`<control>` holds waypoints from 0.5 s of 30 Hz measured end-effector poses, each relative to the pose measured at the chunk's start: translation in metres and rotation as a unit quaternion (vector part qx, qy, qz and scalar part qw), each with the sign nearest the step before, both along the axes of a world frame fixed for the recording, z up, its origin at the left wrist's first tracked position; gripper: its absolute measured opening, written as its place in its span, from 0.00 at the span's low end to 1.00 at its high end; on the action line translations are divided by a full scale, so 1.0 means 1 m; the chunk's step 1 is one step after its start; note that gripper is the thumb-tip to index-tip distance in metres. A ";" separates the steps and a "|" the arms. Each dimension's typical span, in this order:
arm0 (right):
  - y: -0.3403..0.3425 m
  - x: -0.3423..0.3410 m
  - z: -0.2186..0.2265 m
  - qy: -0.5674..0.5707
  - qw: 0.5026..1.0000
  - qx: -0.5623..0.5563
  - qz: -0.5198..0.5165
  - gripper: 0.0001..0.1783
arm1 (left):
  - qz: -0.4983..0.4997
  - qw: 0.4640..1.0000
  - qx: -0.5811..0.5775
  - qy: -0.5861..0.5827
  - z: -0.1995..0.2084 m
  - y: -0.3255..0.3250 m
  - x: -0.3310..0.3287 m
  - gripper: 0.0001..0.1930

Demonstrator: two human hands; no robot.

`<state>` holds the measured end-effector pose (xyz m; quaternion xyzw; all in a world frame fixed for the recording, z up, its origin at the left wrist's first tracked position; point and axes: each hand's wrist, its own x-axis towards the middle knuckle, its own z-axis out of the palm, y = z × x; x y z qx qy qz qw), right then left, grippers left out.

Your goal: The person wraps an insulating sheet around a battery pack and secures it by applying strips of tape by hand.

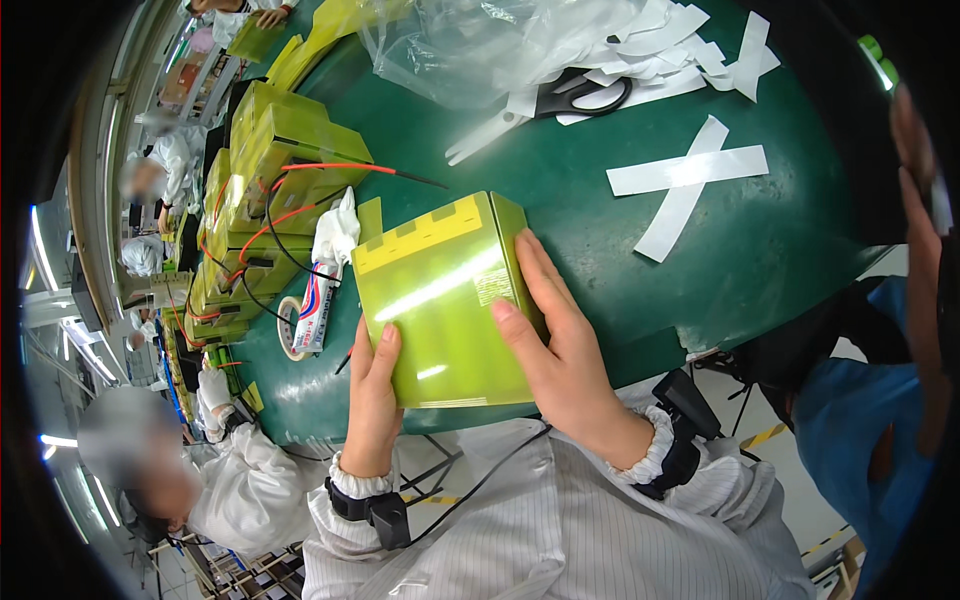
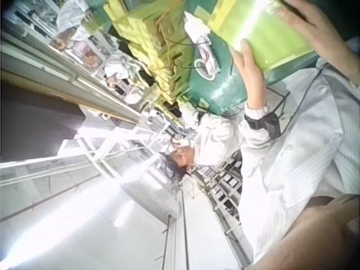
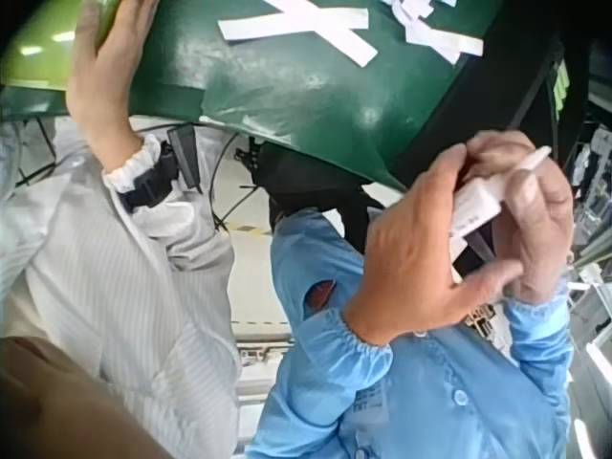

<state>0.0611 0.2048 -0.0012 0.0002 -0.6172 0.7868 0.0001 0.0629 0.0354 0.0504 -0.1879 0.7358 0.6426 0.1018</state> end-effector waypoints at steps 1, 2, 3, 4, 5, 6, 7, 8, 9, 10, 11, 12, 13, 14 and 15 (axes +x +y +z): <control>0.000 -0.001 -0.001 0.006 1.000 0.004 -0.005 0.32 | 0.001 1.000 -0.001 -0.001 0.000 0.000 0.000 0.22; 0.001 -0.002 0.000 -0.002 1.000 -0.004 -0.006 0.32 | -0.002 1.000 -0.001 0.001 0.000 0.000 -0.001 0.22; -0.001 -0.002 0.003 -0.003 1.000 -0.010 -0.005 0.32 | 0.001 1.000 -0.002 0.005 0.002 -0.003 0.001 0.22; -0.003 -0.002 0.005 -0.003 1.000 -0.014 -0.002 0.32 | 0.010 1.000 0.015 0.006 0.003 -0.005 0.003 0.22; -0.005 -0.003 0.003 0.006 1.000 0.012 -0.009 0.31 | 0.013 1.000 0.013 0.006 0.001 -0.007 0.003 0.22; -0.011 -0.003 0.001 -0.002 1.000 -0.006 -0.002 0.31 | 0.030 0.999 0.007 0.012 0.001 -0.012 0.006 0.23; -0.009 -0.003 0.000 -0.011 1.000 -0.008 0.012 0.31 | 0.015 1.000 0.008 0.016 -0.002 -0.013 0.006 0.23; -0.006 -0.002 0.004 -0.039 0.996 -0.069 0.027 0.31 | 0.003 1.000 0.009 0.020 -0.005 -0.014 0.004 0.24; 0.006 0.001 0.006 0.008 0.993 0.115 0.005 0.30 | -0.016 0.999 -0.001 0.029 -0.007 -0.011 0.002 0.25; 0.011 0.003 0.013 0.084 0.973 0.213 -0.022 0.29 | -0.010 0.998 0.055 0.040 -0.010 -0.009 0.002 0.26; 0.017 0.005 0.027 0.106 0.958 0.265 0.007 0.27 | -0.017 0.997 0.060 0.049 -0.007 -0.006 0.001 0.29; 0.021 0.004 0.042 0.126 0.939 0.318 0.033 0.26 | 0.006 0.996 0.070 0.056 -0.009 -0.008 0.004 0.29; 0.018 0.000 0.055 0.136 0.933 0.328 0.052 0.26 | 0.002 0.995 0.063 0.071 -0.012 -0.012 0.007 0.30; 0.014 -0.004 0.067 0.173 0.892 0.402 0.110 0.26 | -0.002 0.995 0.057 0.085 -0.016 -0.018 0.011 0.32; 0.008 -0.009 0.073 0.207 0.841 0.474 0.159 0.25 | 0.009 0.993 0.073 0.090 -0.022 -0.021 0.015 0.32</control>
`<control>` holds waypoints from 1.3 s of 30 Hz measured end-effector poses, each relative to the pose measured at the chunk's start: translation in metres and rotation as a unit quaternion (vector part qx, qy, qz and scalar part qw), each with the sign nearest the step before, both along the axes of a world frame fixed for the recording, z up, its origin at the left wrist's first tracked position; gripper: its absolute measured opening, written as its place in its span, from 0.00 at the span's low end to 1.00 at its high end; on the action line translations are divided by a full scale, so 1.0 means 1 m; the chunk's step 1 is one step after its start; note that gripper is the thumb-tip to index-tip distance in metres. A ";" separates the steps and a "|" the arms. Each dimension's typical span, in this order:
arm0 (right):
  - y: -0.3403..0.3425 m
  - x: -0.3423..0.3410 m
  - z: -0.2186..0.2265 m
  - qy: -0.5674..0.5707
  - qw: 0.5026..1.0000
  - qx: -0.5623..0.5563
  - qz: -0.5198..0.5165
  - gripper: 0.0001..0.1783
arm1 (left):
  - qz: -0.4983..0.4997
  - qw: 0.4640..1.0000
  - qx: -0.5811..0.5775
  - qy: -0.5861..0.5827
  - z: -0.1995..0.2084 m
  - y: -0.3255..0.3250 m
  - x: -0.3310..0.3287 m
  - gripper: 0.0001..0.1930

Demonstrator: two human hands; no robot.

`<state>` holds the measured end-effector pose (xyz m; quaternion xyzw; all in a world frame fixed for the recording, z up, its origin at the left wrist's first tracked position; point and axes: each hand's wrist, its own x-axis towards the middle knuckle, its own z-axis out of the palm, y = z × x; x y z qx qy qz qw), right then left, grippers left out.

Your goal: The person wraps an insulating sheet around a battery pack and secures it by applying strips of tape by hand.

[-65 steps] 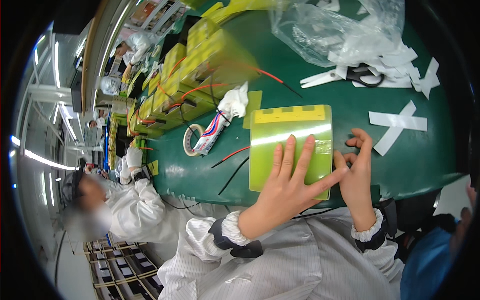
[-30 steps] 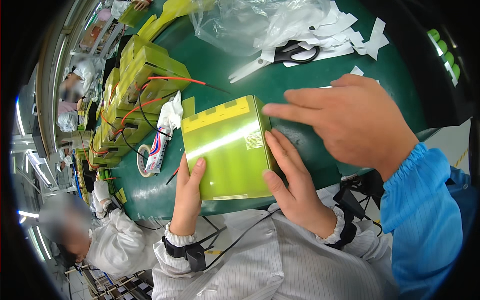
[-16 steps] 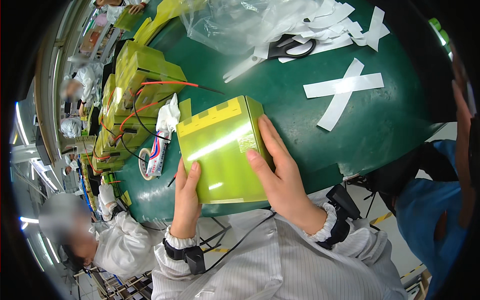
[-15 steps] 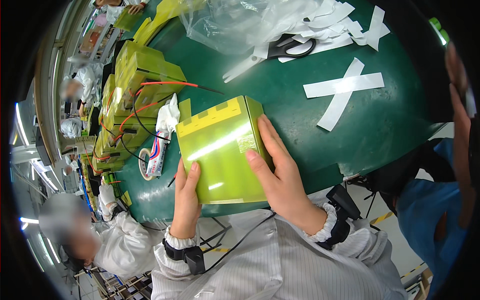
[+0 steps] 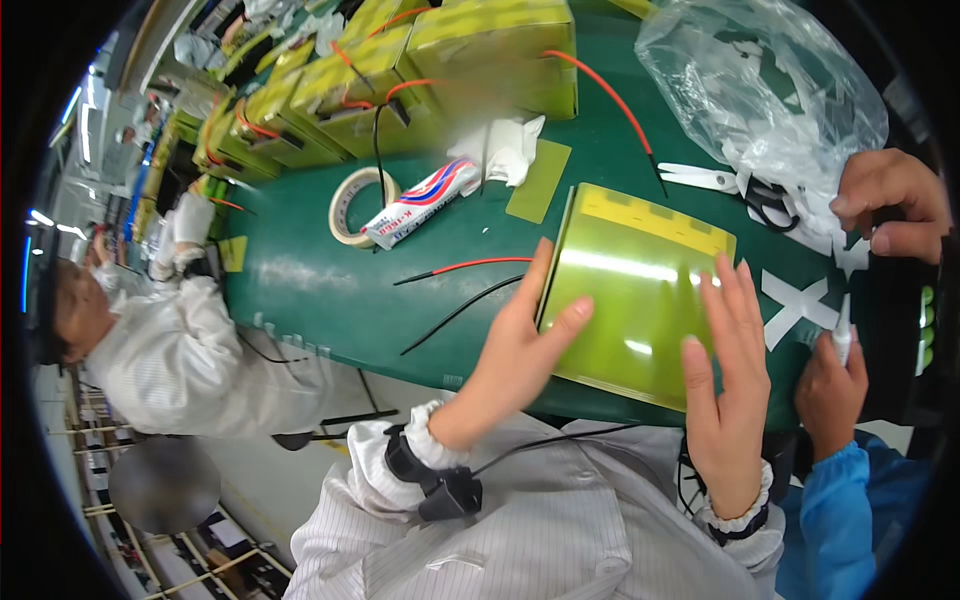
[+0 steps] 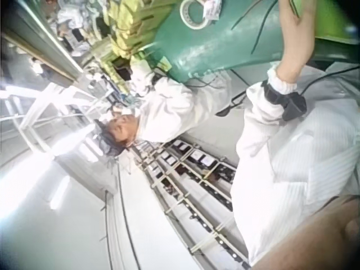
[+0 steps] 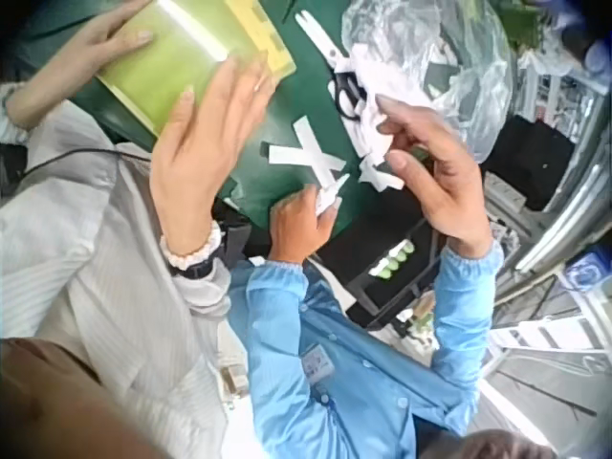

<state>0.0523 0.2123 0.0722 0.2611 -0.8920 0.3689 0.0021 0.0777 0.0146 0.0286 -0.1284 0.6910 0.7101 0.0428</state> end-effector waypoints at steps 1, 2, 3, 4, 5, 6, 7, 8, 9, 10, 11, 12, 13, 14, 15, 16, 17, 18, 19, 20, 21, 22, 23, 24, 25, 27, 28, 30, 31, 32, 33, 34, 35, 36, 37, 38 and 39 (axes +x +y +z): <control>-0.007 -0.001 0.005 0.005 1.000 0.024 -0.002 0.25 | -0.002 0.999 -0.012 0.030 -0.006 0.001 0.007 0.32; -0.017 -0.002 0.009 0.028 0.996 0.080 0.020 0.26 | -0.003 0.998 -0.023 0.060 -0.012 0.002 0.011 0.33; -0.031 -0.007 0.008 0.048 0.989 0.133 0.044 0.26 | -0.003 0.998 -0.001 0.065 -0.017 0.001 0.009 0.33; -0.044 -0.008 0.007 0.022 0.988 0.142 0.055 0.27 | -0.007 0.998 0.019 0.057 -0.016 0.000 0.010 0.32; -0.054 -0.011 0.003 0.022 0.985 0.165 0.055 0.27 | -0.014 0.998 0.039 0.049 -0.014 -0.001 0.011 0.32; -0.060 -0.017 -0.002 0.024 0.979 0.187 0.073 0.27 | -0.025 0.996 -0.010 0.080 -0.012 -0.002 0.009 0.31; -0.065 -0.019 -0.003 0.027 0.973 0.206 0.099 0.27 | -0.022 0.996 0.013 0.084 -0.013 -0.002 0.010 0.31; -0.066 -0.019 0.001 0.010 0.974 0.205 0.094 0.26 | -0.013 0.994 -0.037 0.106 -0.015 0.000 0.011 0.30; -0.067 -0.023 0.002 0.013 0.970 0.222 0.096 0.26 | -0.001 0.988 -0.091 0.126 -0.016 0.000 0.010 0.29; -0.066 -0.025 0.003 -0.001 0.970 0.221 0.105 0.26 | -0.004 0.989 -0.087 0.124 -0.014 -0.002 0.010 0.28; -0.066 -0.027 0.004 -0.014 0.969 0.218 0.115 0.26 | -0.002 0.989 -0.070 0.128 -0.014 -0.002 0.008 0.28; -0.068 -0.027 0.004 -0.012 0.966 0.231 0.113 0.26 | -0.003 0.987 -0.072 0.143 -0.015 -0.003 0.008 0.28; -0.069 -0.026 0.004 -0.008 0.967 0.229 0.108 0.25 | -0.003 0.984 -0.075 0.159 -0.015 -0.004 0.008 0.27; -0.069 -0.025 0.005 -0.004 0.969 0.225 0.103 0.25 | -0.002 0.984 -0.066 0.163 -0.015 -0.003 0.009 0.27; -0.069 -0.024 0.003 -0.001 0.967 0.232 0.102 0.25 | 0.003 0.984 -0.066 0.165 -0.016 -0.002 0.009 0.27; -0.069 -0.023 0.002 0.001 0.969 0.226 0.098 0.25 | 0.007 0.983 -0.067 0.168 -0.017 -0.002 0.008 0.27; -0.068 -0.023 0.001 0.004 0.971 0.219 0.095 0.25 | 0.008 0.983 -0.064 0.173 -0.017 -0.001 0.008 0.27; -0.069 -0.022 0.001 0.009 0.971 0.222 0.093 0.25 | 0.010 0.982 -0.071 0.175 -0.017 -0.001 0.008 0.27; -0.069 -0.022 0.001 0.011 0.971 0.219 0.091 0.24 | 0.013 0.981 -0.079 0.178 -0.017 -0.001 0.008 0.27; -0.069 -0.021 0.001 0.012 0.972 0.216 0.089 0.24 | 0.012 0.980 -0.078 0.185 -0.016 -0.001 0.008 0.27; -0.069 -0.021 0.000 0.019 0.973 0.215 0.088 0.24 | 0.017 0.980 -0.080 0.180 -0.018 0.000 0.008 0.27; -0.069 -0.021 -0.002 0.021 0.974 0.208 0.090 0.23 | 0.021 0.981 -0.083 0.175 -0.019 0.000 0.009 0.26; -0.070 -0.021 -0.004 0.023 0.975 0.200 0.092 0.23 | 0.022 0.979 -0.085 0.183 -0.021 0.001 0.008 0.26; -0.070 -0.020 -0.005 0.029 0.976 0.197 0.092 0.22 | 0.040 0.978 -0.079 0.187 -0.023 0.004 0.008 0.26; -0.070 -0.020 -0.005 0.035 0.976 0.196 0.089 0.22 | 0.059 0.977 -0.073 0.192 -0.025 0.006 0.009 0.25; -0.069 -0.020 -0.005 0.041 0.977 0.188 0.095 0.22 | 0.060 0.977 -0.073 0.192 -0.023 0.007 0.008 0.25; -0.068 -0.020 -0.005 0.039 0.978 0.181 0.092 0.22 | 0.063 0.978 -0.072 0.184 -0.022 0.007 0.007 0.25; -0.067 -0.019 -0.004 0.042 0.980 0.175 0.084 0.21 | 0.058 0.978 -0.077 0.186 -0.021 0.009 0.005 0.25; -0.065 -0.019 -0.004 0.037 0.982 0.169 0.080 0.21 | 0.055 0.979 -0.084 0.179 -0.021 0.010 0.005 0.26; -0.063 -0.019 -0.005 0.035 0.984 0.157 0.083 0.21 | 0.056 0.979 -0.083 0.180 -0.022 0.012 0.004 0.26; -0.063 -0.019 -0.006 0.040 0.984 0.156 0.075 0.21 | 0.049 0.978 -0.083 0.187 -0.023 0.011 0.004 0.26; -0.063 -0.020 -0.008 0.028 0.985 0.147 0.084 0.21 | 0.051 0.979 -0.081 0.181 -0.024 0.010 0.004 0.26; -0.063 -0.021 -0.008 0.016 0.986 0.139 0.093 0.21 | 0.053 0.980 -0.079 0.176 -0.025 0.010 0.003 0.26; -0.065 -0.022 -0.009 0.054 0.984 0.140 0.101 0.21 | 0.057 0.981 -0.064 0.173 -0.028 0.009 0.002 0.25; -0.064 -0.021 -0.004 0.057 0.984 0.139 0.097 0.21 | 0.053 0.981 -0.065 0.177 -0.030 0.011 0.002 0.25; -0.063 -0.021 0.001 0.035 0.994 0.080 0.065 0.21 | 0.052 0.982 -0.058 0.170 -0.031 0.012 0.001 0.25; -0.063 -0.024 0.005 0.012 0.999 0.021 0.039 0.21 | 0.058 0.984 -0.052 0.160 -0.031 0.013 0.000 0.25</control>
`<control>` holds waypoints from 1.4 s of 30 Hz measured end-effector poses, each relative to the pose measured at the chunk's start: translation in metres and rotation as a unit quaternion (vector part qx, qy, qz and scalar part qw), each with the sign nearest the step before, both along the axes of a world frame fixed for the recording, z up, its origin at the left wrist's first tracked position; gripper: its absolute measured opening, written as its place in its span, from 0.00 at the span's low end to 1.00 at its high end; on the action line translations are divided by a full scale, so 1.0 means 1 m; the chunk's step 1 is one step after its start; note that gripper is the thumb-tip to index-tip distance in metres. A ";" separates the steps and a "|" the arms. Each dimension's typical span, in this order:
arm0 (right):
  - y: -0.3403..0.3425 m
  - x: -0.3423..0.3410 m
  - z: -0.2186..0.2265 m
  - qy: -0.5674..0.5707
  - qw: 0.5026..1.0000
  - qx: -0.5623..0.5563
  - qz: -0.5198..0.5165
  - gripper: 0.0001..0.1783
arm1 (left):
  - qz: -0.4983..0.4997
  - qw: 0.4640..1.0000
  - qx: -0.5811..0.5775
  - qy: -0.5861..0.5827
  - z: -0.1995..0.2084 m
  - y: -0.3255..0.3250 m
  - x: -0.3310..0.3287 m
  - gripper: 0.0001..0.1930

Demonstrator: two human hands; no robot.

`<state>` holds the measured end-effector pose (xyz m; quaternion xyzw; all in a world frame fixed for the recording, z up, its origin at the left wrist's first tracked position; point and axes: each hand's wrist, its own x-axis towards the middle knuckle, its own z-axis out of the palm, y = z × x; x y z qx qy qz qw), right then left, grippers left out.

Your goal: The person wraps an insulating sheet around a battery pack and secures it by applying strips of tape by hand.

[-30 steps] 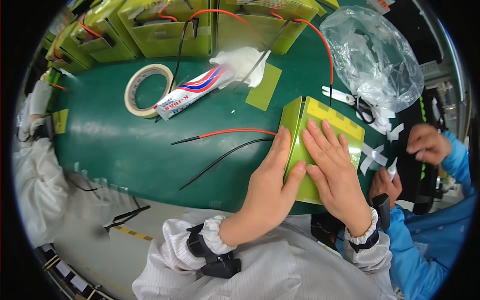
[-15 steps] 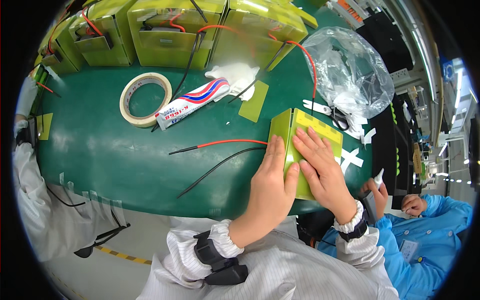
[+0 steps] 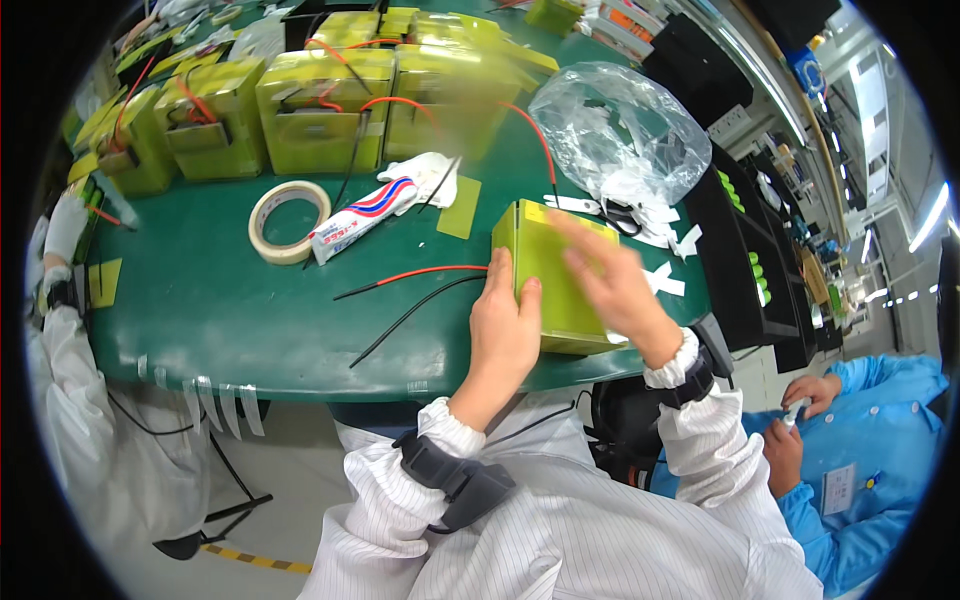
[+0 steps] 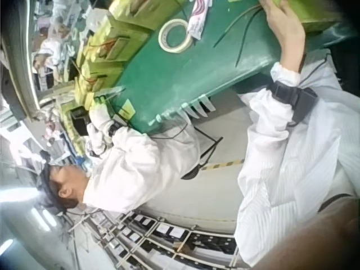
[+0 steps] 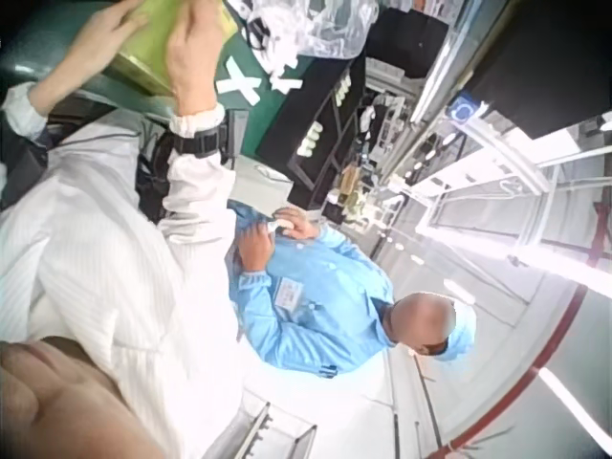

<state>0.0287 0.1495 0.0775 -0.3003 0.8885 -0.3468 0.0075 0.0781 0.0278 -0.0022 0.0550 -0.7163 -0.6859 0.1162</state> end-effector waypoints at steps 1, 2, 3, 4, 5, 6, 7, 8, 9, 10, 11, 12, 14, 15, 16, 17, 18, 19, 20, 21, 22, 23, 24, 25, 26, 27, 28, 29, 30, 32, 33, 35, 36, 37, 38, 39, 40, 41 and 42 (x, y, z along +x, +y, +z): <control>0.002 -0.005 0.001 0.101 0.995 -0.022 -0.011 0.22 | 0.009 1.000 -0.003 0.010 0.003 0.002 0.001 0.25; 0.000 -0.008 -0.001 0.100 0.995 -0.021 -0.003 0.22 | 0.018 1.000 -0.002 0.008 0.004 0.003 -0.001 0.25; -0.005 -0.010 -0.005 0.141 0.988 0.040 0.048 0.21 | 0.019 1.000 -0.007 -0.002 0.005 0.001 -0.002 0.25; -0.011 -0.012 -0.009 0.181 0.973 0.100 0.102 0.20 | 0.022 1.000 -0.011 -0.015 0.005 -0.002 -0.002 0.25; -0.014 -0.015 -0.010 0.161 0.978 0.082 0.101 0.20 | 0.015 0.999 -0.008 -0.028 0.002 -0.004 0.000 0.26; -0.023 -0.017 -0.007 0.152 0.984 0.025 0.085 0.19 | 0.016 0.999 0.008 -0.033 0.002 -0.008 0.002 0.25; -0.029 -0.021 -0.008 0.193 0.975 0.060 0.090 0.18 | 0.049 0.998 0.029 -0.017 -0.010 -0.004 0.000 0.23; -0.022 -0.026 -0.009 0.161 0.972 0.117 0.123 0.17 | 0.066 0.996 0.056 0.014 0.001 0.001 0.001 0.19; -0.015 -0.032 -0.006 0.213 0.954 0.156 0.144 0.16 | 0.057 0.993 0.093 0.036 0.008 0.004 0.001 0.14; -0.020 -0.033 -0.002 0.048 0.988 0.097 0.111 0.13 | 0.084 0.991 0.101 0.035 0.004 0.011 -0.003 0.12; -0.037 -0.028 0.020 0.036 0.988 0.116 0.090 0.10 | 0.117 0.986 0.069 0.096 -0.005 0.024 -0.011 0.14; -0.057 -0.023 0.035 -0.003 0.994 0.052 0.096 0.11 | 0.210 0.971 -0.020 0.110 -0.016 0.048 -0.022 0.14; -0.139 0.036 0.045 0.077 0.958 0.049 0.271 0.13 | 0.320 0.934 -0.084 0.135 -0.028 0.053 -0.029 0.17; -0.175 0.054 0.035 0.019 0.942 0.073 0.327 0.14 | 0.333 0.932 -0.090 0.113 -0.042 0.040 -0.027 0.17; -0.197 0.069 0.032 0.039 0.912 0.105 0.395 0.14 | 0.331 0.933 -0.087 0.115 -0.041 0.042 -0.029 0.17; -0.215 0.072 0.027 0.047 0.883 0.106 0.455 0.14 | 0.329 0.933 -0.084 0.118 -0.031 0.042 -0.030 0.17; -0.228 0.076 0.015 0.100 0.855 0.135 0.490 0.14 | 0.328 0.933 -0.082 0.122 -0.029 0.043 -0.030 0.18; -0.245 0.080 0.007 0.151 0.809 0.148 0.548 0.15 | 0.331 0.933 -0.082 0.120 -0.030 0.043 -0.029 0.18; -0.259 0.084 0.002 0.152 0.806 0.153 0.551 0.15 | 0.333 0.932 -0.078 0.118 -0.028 0.043 -0.026 0.18; -0.269 0.085 0.000 0.206 0.765 0.166 0.587 0.15 | 0.329 0.934 -0.072 0.121 -0.024 0.045 -0.025 0.18; -0.280 0.090 -0.006 0.253 0.714 0.167 0.631 0.15 | 0.335 0.932 -0.071 0.115 -0.026 0.043 -0.023 0.18; -0.287 0.095 -0.011 0.250 0.709 0.168 0.638 0.15 | 0.341 0.931 -0.069 0.108 -0.027 0.041 -0.021 0.18; -0.294 0.099 -0.015 0.271 0.674 0.187 0.662 0.12 | 0.342 0.931 -0.067 0.105 -0.027 0.040 -0.020 0.18; -0.298 0.103 -0.019 0.291 0.637 0.205 0.684 0.10 | 0.343 0.932 -0.064 0.103 -0.027 0.040 -0.019 0.18; -0.301 0.106 -0.023 0.290 0.635 0.210 0.685 0.10 | 0.342 0.932 -0.061 0.101 -0.026 0.041 -0.019 0.18; -0.301 0.107 -0.026 0.332 0.598 0.235 0.691 0.06 | 0.335 0.935 -0.056 0.103 -0.024 0.045 -0.019 0.19; -0.300 0.108 -0.027 0.372 0.559 0.261 0.693 0.03 | 0.327 0.938 -0.050 0.106 -0.020 0.051 -0.019 0.19; -0.299 0.110 -0.027 0.400 0.538 0.276 0.689 0.03 | 0.315 0.941 -0.044 0.111 -0.015 0.058 -0.019 0.19; -0.301 0.112 -0.030 0.396 0.540 0.287 0.685 0.03 | 0.305 0.945 -0.037 0.113 -0.011 0.066 -0.020 0.19; -0.304 0.109 -0.031 0.459 0.514 0.208 0.695 0.04 | 0.265 0.954 -0.014 0.136 0.009 0.094 -0.020 0.19; -0.305 0.105 -0.026 0.454 0.515 0.215 0.694 0.05 | 0.233 0.960 0.005 0.156 0.030 0.113 -0.018 0.19; -0.315 0.109 -0.019 0.441 0.512 0.228 0.701 0.05 | 0.187 0.966 0.028 0.177 0.054 0.140 -0.013 0.19; -0.311 0.103 -0.003 0.440 0.509 0.258 0.694 0.04 | 0.158 0.966 0.040 0.199 0.075 0.154 -0.009 0.20; -0.309 0.096 -0.002 0.443 0.510 0.264 0.688 0.04 | 0.150 0.967 0.039 0.203 0.076 0.157 -0.012 0.20; -0.307 0.090 -0.002 0.440 0.516 0.269 0.684 0.02 | 0.145 0.968 0.036 0.204 0.076 0.159 -0.015 0.20; -0.307 0.088 -0.005 0.433 0.520 0.265 0.687 0.01 | 0.147 0.969 0.033 0.197 0.072 0.158 -0.020 0.20; -0.309 0.088 -0.009 0.425 0.523 0.256 0.693 0.03 | 0.154 0.970 0.028 0.186 0.065 0.156 -0.025 0.20; -0.314 0.089 -0.011 0.421 0.524 0.244 0.699 0.05 | 0.162 0.971 0.018 0.175 0.056 0.148 -0.029 0.20; -0.320 0.091 -0.016 0.415 0.525 0.228 0.707 0.07 | 0.174 0.972 0.007 0.160 0.044 0.139 -0.033 0.20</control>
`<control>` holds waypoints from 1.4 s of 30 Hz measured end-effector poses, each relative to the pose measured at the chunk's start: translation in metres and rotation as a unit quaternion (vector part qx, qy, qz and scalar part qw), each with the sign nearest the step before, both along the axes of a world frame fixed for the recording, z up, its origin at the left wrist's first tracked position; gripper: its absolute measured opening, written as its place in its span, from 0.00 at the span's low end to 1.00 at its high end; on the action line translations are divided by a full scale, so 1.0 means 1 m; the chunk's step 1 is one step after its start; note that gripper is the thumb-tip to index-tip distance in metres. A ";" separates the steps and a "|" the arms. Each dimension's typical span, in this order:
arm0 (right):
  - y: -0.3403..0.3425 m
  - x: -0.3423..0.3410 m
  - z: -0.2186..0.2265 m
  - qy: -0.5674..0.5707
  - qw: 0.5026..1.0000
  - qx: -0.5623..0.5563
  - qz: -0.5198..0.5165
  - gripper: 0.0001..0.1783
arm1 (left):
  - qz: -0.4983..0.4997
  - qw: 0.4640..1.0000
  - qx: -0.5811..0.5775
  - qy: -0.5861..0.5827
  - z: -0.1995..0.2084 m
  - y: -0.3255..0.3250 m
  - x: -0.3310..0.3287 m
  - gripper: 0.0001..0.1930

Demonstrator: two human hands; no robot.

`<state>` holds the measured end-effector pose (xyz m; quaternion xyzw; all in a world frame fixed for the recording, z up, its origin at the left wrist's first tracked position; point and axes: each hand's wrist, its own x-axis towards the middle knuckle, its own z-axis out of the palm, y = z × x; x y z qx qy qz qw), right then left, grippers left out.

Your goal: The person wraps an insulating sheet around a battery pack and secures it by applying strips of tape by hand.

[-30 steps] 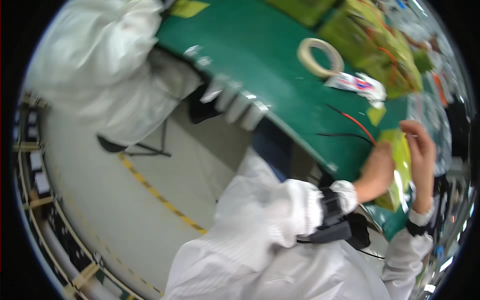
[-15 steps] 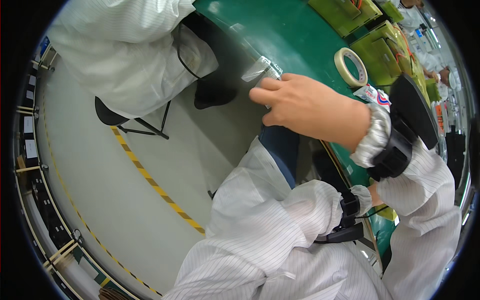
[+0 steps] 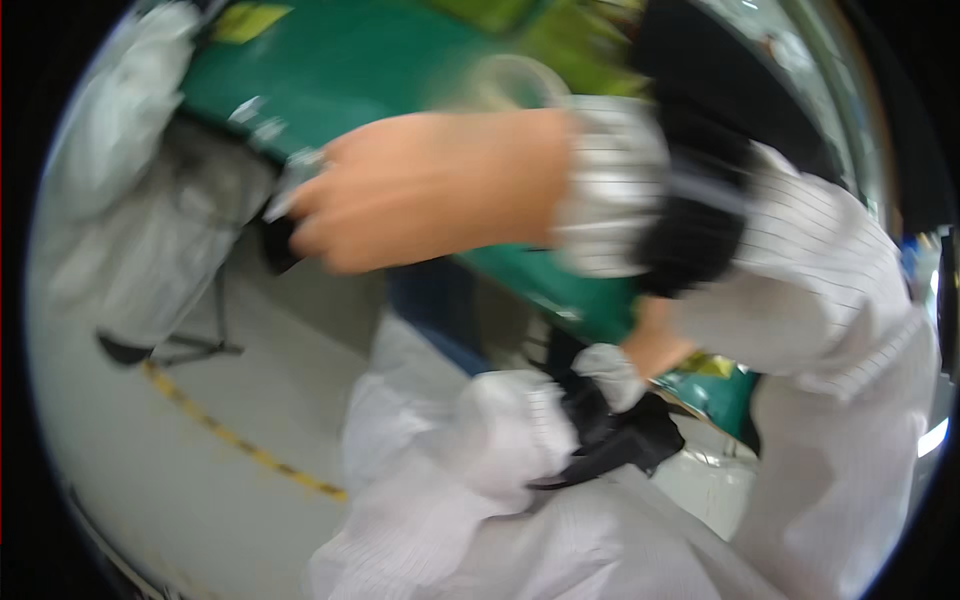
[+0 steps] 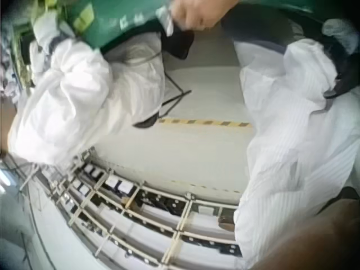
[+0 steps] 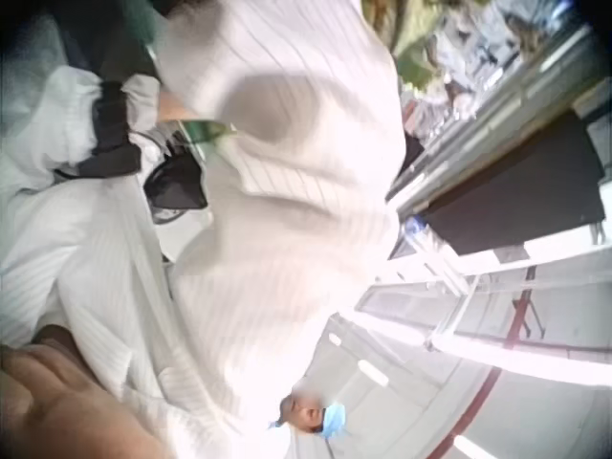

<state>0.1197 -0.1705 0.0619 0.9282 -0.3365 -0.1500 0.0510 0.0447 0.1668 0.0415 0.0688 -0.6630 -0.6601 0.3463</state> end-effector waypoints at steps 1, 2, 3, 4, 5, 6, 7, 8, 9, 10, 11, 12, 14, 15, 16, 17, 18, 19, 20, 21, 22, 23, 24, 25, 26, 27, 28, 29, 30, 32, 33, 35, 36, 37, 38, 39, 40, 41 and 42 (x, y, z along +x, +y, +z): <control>0.003 -0.012 0.003 -0.026 1.000 0.007 0.008 0.08 | 0.016 1.000 -0.009 -0.023 -0.016 -0.016 -0.003 0.21; 0.010 -0.015 0.017 -0.050 0.998 0.010 0.033 0.08 | 0.049 0.998 -0.023 -0.043 -0.028 -0.039 -0.002 0.21; 0.013 -0.024 0.024 -0.060 0.997 0.023 0.033 0.08 | 0.066 0.995 -0.030 -0.064 -0.041 -0.056 -0.003 0.21; 0.012 -0.018 0.030 -0.070 0.996 0.036 0.050 0.09 | 0.099 0.991 -0.037 -0.088 -0.053 -0.073 -0.010 0.21; 0.015 -0.022 0.035 -0.075 0.995 0.037 0.060 0.09 | 0.108 0.989 -0.035 -0.092 -0.052 -0.079 -0.007 0.21; 0.017 -0.026 0.034 -0.065 0.995 0.034 0.065 0.09 | 0.049 0.994 -0.013 -0.099 -0.054 -0.085 -0.003 0.22; 0.018 -0.030 0.033 -0.054 0.996 0.031 0.069 0.10 | -0.012 0.995 0.011 -0.102 -0.054 -0.090 0.000 0.23; 0.018 -0.035 0.031 -0.056 0.995 0.034 0.074 0.10 | -0.007 0.994 0.015 -0.104 -0.052 -0.095 0.002 0.23; 0.016 -0.037 0.029 -0.076 0.993 0.026 0.084 0.10 | -0.012 0.994 0.019 -0.108 -0.051 -0.099 0.006 0.23; 0.015 -0.040 0.028 -0.094 0.991 0.018 0.093 0.11 | -0.017 0.994 0.022 -0.110 -0.049 -0.102 0.009 0.23; 0.015 -0.042 0.027 -0.094 0.991 0.021 0.095 0.11 | -0.015 0.994 0.025 -0.109 -0.047 -0.105 0.012 0.23; 0.015 -0.044 0.025 -0.128 0.986 -0.010 0.104 0.10 | -0.040 0.992 0.020 -0.119 -0.045 -0.107 0.016 0.24; 0.017 -0.047 0.023 -0.164 0.979 -0.038 0.116 0.09 | -0.060 0.989 0.019 -0.130 -0.043 -0.110 0.021 0.24; 0.020 -0.049 0.023 -0.158 0.978 -0.061 0.122 0.10 | -0.072 0.989 0.021 -0.131 -0.042 -0.112 0.023 0.25; 0.024 -0.051 0.023 -0.149 0.978 -0.083 0.123 0.10 | -0.088 0.988 0.022 -0.128 -0.042 -0.109 0.021 0.25; 0.026 -0.052 0.020 -0.155 0.973 -0.100 0.137 0.10 | -0.088 0.988 0.024 -0.125 -0.041 -0.106 0.020 0.25; 0.026 -0.054 0.022 -0.155 0.973 -0.099 0.138 0.10 | -0.092 0.987 0.034 -0.130 -0.039 -0.106 0.021 0.25; 0.026 -0.057 0.025 -0.156 0.973 -0.100 0.137 0.10 | -0.095 0.985 0.044 -0.135 -0.037 -0.106 0.021 0.25; 0.026 -0.059 0.027 -0.157 0.973 -0.102 0.136 0.10 | -0.095 0.985 0.045 -0.136 -0.038 -0.108 0.021 0.25; 0.026 -0.062 0.025 -0.158 0.973 -0.102 0.136 0.10 | -0.099 0.984 0.035 -0.145 -0.040 -0.109 0.022 0.25; 0.025 -0.063 0.022 -0.168 0.969 -0.107 0.145 0.10 | -0.102 0.982 0.025 -0.155 -0.043 -0.111 0.024 0.25; 0.024 -0.064 0.021 -0.176 0.966 -0.113 0.155 0.11 | -0.102 0.982 0.025 -0.154 -0.041 -0.114 0.026 0.25; 0.024 -0.066 0.020 -0.175 0.966 -0.113 0.154 0.11 | -0.098 0.982 0.018 -0.158 -0.042 -0.113 0.026 0.26; 0.024 -0.068 0.019 -0.187 0.964 -0.111 0.155 0.11 | -0.095 0.982 0.011 -0.161 -0.042 -0.112 0.025 0.26; 0.025 -0.071 0.019 -0.197 0.962 -0.109 0.155 0.11 | -0.096 0.982 0.011 -0.160 -0.040 -0.110 0.023 0.26; 0.026 -0.074 0.019 -0.198 0.962 -0.108 0.155 0.11 | -0.068 0.988 0.009 -0.142 -0.040 -0.107 0.024 0.26; 0.029 -0.080 0.021 -0.185 0.963 -0.124 0.154 0.10 | -0.042 0.992 0.007 -0.120 -0.039 -0.104 0.023 0.26; 0.032 -0.084 0.025 -0.168 0.964 -0.140 0.152 0.10 | -0.046 0.992 0.007 -0.115 -0.040 -0.102 0.020 0.26; 0.033 -0.081 0.036 -0.160 0.967 -0.136 0.145 0.10 | -0.014 0.996 -0.001 -0.084 -0.042 -0.100 0.021 0.25; 0.039 -0.073 0.073 -0.206 0.973 -0.062 0.084 0.13 | 0.097 0.993 -0.072 -0.012 -0.033 -0.101 0.034 0.23; 0.048 -0.065 0.086 -0.193 0.977 -0.059 0.076 0.13 | 0.107 0.991 -0.080 -0.010 -0.029 -0.107 0.040 0.22; 0.065 -0.098 0.118 -0.272 0.950 -0.109 -0.108 0.08 | -0.103 0.978 -0.010 -0.183 -0.038 -0.119 0.034 0.27; 0.072 -0.108 0.114 -0.328 0.907 -0.146 -0.221 0.07 | -0.207 0.950 0.009 -0.234 -0.043 -0.134 0.031 0.29; 0.093 -0.119 0.116 -0.266 0.917 -0.148 -0.258 0.07 | -0.140 0.972 -0.020 -0.190 -0.044 -0.125 0.045 0.28; 0.120 -0.134 0.116 -0.208 0.922 -0.146 -0.292 0.07 | -0.046 0.990 -0.080 -0.107 -0.060 -0.119 0.040 0.27; 0.156 -0.136 0.110 -0.295 0.853 -0.106 -0.418 0.06 | -0.069 0.990 -0.040 -0.117 -0.052 -0.122 0.048 0.26; 0.187 -0.143 0.099 -0.374 0.768 -0.072 -0.515 0.05 | -0.074 0.990 -0.007 -0.119 -0.053 -0.127 0.047 0.25; 0.216 -0.154 0.091 -0.430 0.702 -0.049 -0.565 0.05 | -0.091 0.989 -0.002 -0.114 -0.061 -0.124 0.043 0.25; 0.244 -0.156 0.081 -0.487 0.628 -0.021 -0.606 0.04 | -0.095 0.989 -0.008 -0.114 -0.069 -0.120 0.042 0.25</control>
